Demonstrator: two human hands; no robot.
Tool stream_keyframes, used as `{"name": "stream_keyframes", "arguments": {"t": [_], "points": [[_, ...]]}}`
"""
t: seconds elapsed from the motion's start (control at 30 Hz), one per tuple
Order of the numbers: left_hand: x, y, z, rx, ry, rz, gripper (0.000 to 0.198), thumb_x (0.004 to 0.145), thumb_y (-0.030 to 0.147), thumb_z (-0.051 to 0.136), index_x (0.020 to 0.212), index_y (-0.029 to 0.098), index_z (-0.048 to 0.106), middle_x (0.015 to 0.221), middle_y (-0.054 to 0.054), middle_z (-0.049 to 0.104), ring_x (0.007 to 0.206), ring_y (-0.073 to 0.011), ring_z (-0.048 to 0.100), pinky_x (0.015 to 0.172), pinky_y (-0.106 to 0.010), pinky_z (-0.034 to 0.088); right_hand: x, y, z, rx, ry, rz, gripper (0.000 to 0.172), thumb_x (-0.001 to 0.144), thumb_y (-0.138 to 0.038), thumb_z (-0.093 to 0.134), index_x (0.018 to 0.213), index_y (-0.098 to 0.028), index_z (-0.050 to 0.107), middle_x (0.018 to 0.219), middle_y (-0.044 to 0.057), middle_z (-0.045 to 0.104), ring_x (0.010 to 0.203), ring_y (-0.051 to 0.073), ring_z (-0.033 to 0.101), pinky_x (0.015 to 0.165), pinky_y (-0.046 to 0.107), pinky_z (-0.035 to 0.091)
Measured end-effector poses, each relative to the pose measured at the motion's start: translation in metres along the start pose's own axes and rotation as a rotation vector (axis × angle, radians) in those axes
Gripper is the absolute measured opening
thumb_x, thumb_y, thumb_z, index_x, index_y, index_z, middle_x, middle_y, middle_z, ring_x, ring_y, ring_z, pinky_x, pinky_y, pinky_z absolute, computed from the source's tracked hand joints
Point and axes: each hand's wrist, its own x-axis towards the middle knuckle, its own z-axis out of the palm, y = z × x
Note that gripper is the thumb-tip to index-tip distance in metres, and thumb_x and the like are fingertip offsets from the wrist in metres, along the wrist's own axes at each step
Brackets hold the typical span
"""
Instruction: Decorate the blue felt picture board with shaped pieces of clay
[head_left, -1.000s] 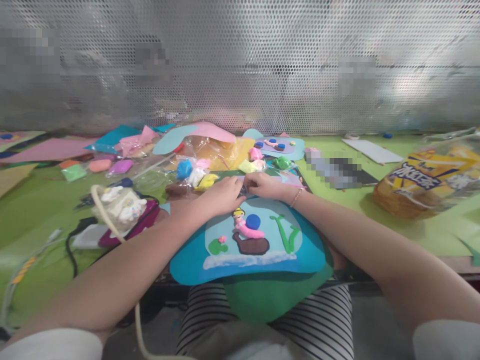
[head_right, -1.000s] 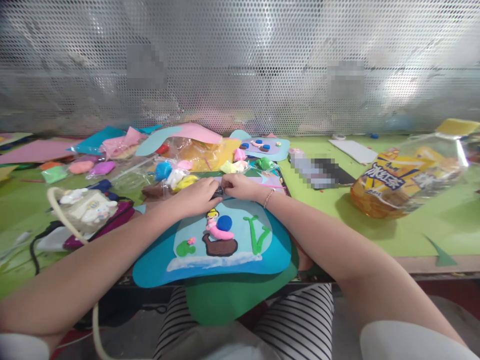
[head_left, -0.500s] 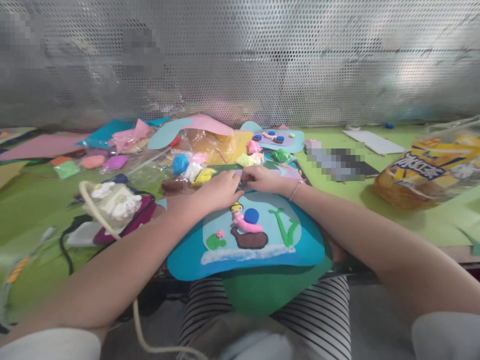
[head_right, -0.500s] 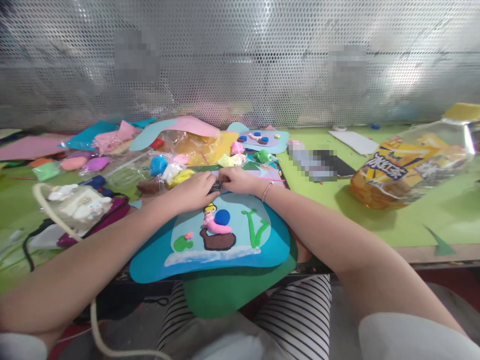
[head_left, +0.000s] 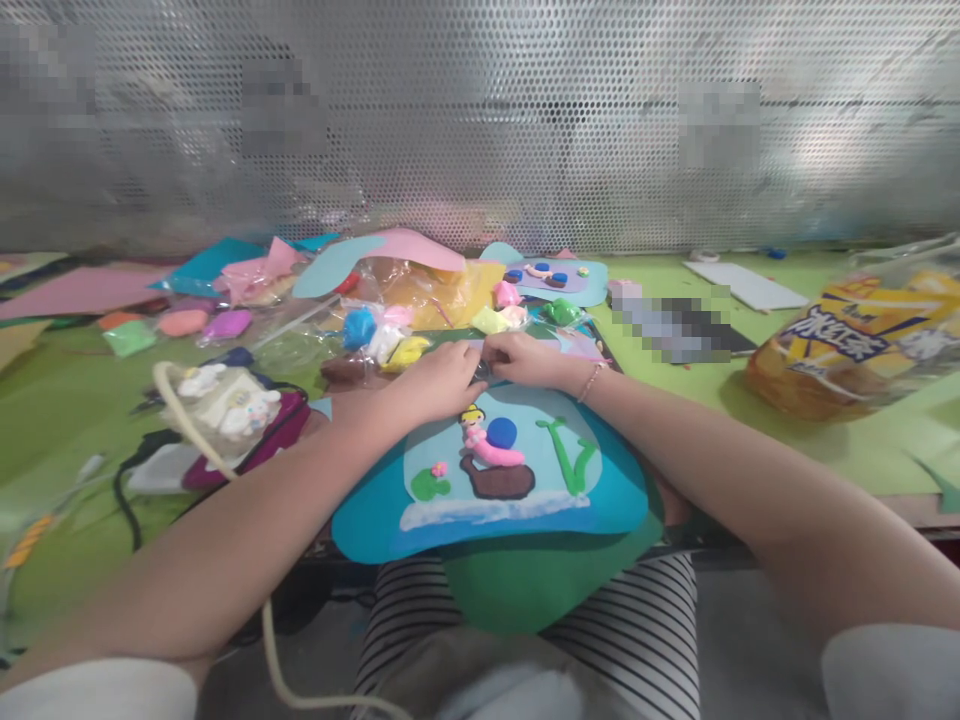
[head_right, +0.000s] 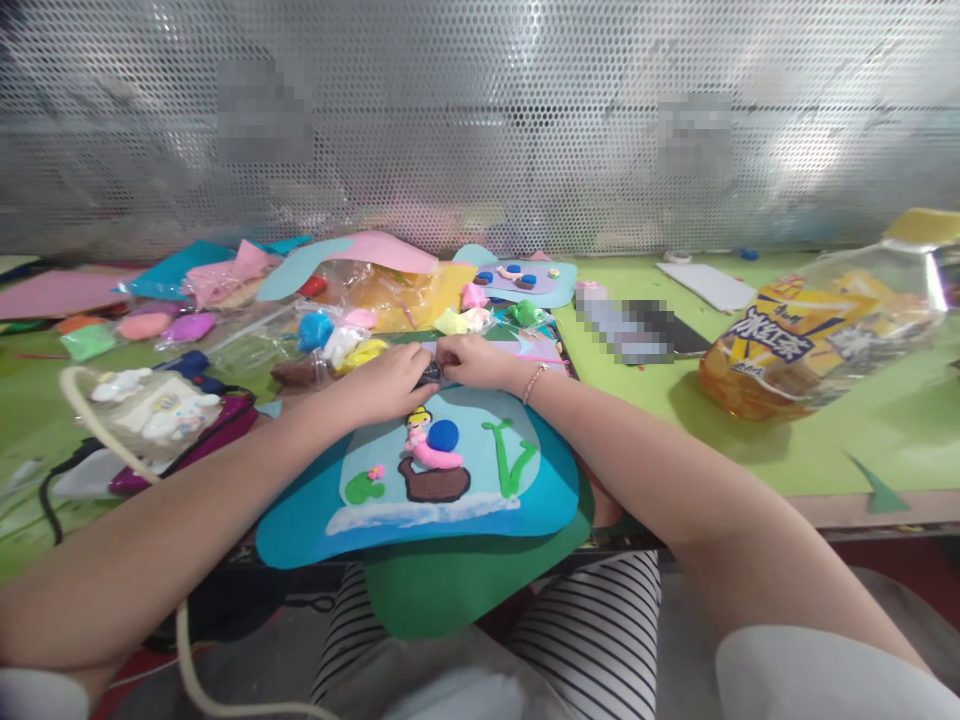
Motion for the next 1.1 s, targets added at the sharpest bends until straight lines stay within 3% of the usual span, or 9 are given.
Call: {"name": "stream_keyframes", "arguments": {"t": [1.1], "points": [[-0.0005,0.0011,-0.0009,-0.045,-0.006,-0.008,0.030,0.089,0.037,0.044,0.105,0.011,0.050,0.104,-0.015,0.056,0.100,-0.0280,0.054,0.079,-0.036,0.044,-0.0009,0.0036,0.0010,-0.002,0.021,-0.069,0.009,0.065,-0.009,0.046,0.070,-0.016,0.048,0.066,0.000,0.054,0.060,0.011,0.047,0.058,0.022,0.036]]}}
